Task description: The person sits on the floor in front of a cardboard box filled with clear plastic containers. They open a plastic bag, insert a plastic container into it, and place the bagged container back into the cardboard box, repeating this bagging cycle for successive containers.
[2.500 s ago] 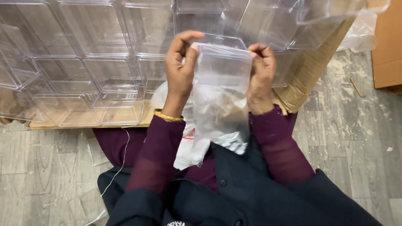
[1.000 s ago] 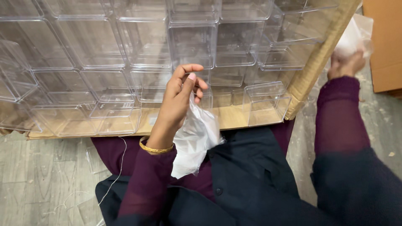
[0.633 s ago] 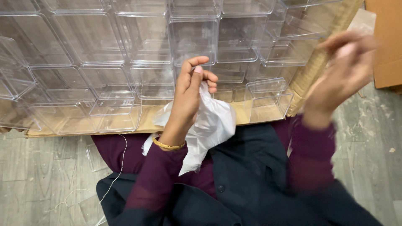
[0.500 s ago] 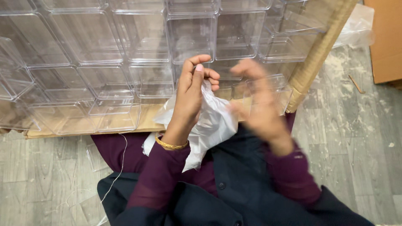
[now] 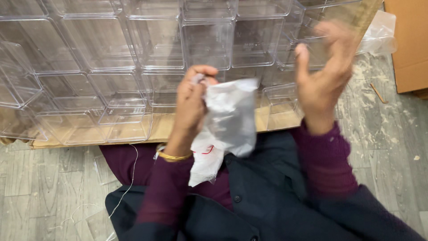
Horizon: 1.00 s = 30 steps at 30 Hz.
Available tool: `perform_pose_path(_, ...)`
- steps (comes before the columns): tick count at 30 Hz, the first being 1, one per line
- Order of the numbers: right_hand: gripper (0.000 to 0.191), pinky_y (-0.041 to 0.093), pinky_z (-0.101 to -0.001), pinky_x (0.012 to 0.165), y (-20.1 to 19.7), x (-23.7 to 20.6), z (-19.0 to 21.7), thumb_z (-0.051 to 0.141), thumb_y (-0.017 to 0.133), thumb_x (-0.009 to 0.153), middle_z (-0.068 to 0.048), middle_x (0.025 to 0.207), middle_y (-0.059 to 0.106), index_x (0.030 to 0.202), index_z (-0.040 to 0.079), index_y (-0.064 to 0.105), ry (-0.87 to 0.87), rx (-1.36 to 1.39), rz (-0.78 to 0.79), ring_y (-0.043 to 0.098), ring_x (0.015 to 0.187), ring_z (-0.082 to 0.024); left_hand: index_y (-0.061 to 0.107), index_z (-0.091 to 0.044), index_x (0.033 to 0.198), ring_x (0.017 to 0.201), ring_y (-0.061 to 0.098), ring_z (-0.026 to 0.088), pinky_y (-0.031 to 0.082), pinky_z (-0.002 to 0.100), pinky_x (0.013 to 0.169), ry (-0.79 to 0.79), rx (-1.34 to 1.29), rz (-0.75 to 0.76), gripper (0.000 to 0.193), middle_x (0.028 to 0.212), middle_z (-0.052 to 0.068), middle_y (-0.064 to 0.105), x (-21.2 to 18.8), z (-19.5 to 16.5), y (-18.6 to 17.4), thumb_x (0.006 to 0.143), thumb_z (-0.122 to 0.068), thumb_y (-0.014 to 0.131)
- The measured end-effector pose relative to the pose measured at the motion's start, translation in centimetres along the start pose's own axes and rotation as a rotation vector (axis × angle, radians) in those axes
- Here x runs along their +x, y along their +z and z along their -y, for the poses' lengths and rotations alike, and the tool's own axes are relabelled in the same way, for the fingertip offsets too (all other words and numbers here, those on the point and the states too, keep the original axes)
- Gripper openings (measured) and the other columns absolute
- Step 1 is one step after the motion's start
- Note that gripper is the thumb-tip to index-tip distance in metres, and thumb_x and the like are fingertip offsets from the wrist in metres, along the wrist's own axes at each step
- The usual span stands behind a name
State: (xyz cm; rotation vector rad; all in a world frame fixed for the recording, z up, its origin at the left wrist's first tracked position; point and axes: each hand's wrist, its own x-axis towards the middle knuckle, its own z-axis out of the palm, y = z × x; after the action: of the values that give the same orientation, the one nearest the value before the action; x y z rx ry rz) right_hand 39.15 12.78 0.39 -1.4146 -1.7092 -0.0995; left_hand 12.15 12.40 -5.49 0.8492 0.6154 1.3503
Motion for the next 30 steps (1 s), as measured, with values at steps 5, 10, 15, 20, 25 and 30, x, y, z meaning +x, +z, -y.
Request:
perform_pose_path(5,0.104,0.032,-0.0611,0.12,2.2,3.8,-3.7,0.046,0.084,0.086,-0.035,0.152,0.025,0.158,0.002,0.023,0.058,-0.399,0.003,0.031,0.143,-0.054,0.063,-0.003,0.118,0.07,0.052,0.006,0.04,0.022,0.062,-0.02,0.111,0.02,0.019,0.094,0.005,0.068,-1.3,-5.5,-4.0,0.103,-0.01,0.055)
perform_pose_path(10,0.103,0.03,-0.0633,0.12,3.9,4.7,-4.5,0.047,0.09,0.087,-0.034,0.156,0.022,0.159,0.013,0.024,0.268,-0.541,0.053,0.033,0.148,-0.048,0.066,0.0,0.122,0.081,0.05,0.007,0.041,0.023,0.075,-0.035,0.537,-0.039,0.025,0.1,0.006,0.07,-3.0,-7.5,-4.0,0.106,-0.018,0.064)
perform_pose_path(15,0.108,0.038,-0.0528,0.123,-0.8,3.1,-0.9,0.03,0.09,0.086,-0.032,0.159,0.013,0.163,0.016,0.015,-0.028,-0.396,-0.099,0.026,0.148,-0.049,0.062,-0.002,0.131,0.116,0.065,0.017,0.05,0.031,0.103,0.162,0.778,0.094,0.035,0.117,0.007,0.072,-3.5,-7.7,-3.2,0.101,-0.019,0.071)
perform_pose_path(20,0.098,0.046,-0.0503,0.127,-4.3,2.9,5.7,0.024,0.09,0.08,-0.021,0.154,0.033,0.162,0.02,0.037,-0.258,0.108,0.486,0.045,0.15,-0.039,0.044,-0.004,0.153,0.145,0.054,0.028,0.04,0.04,0.123,0.28,0.841,0.28,0.075,0.15,0.015,0.059,-3.4,-7.4,-2.2,0.094,-0.032,0.079)
perform_pose_path(25,0.095,0.045,-0.0498,0.111,-0.3,3.5,10.0,0.033,0.091,0.075,-0.025,0.157,0.038,0.156,0.014,0.045,-0.418,0.218,0.708,0.044,0.142,-0.041,0.03,-0.008,0.164,0.157,0.042,0.032,0.036,0.043,0.126,0.152,0.877,0.406,0.102,0.166,0.019,0.044,-3.0,-6.8,-2.4,0.086,-0.051,0.079)
perform_pose_path(30,0.087,0.056,-0.0356,0.094,2.0,2.6,10.3,0.035,0.084,0.079,-0.021,0.16,0.044,0.155,0.017,0.043,-0.152,0.417,0.842,0.048,0.141,-0.035,0.02,-0.008,0.166,0.16,0.03,0.035,0.029,0.046,0.126,-0.006,0.794,0.384,0.108,0.168,0.021,0.034,-3.0,-4.0,-2.9,0.087,-0.053,0.078)
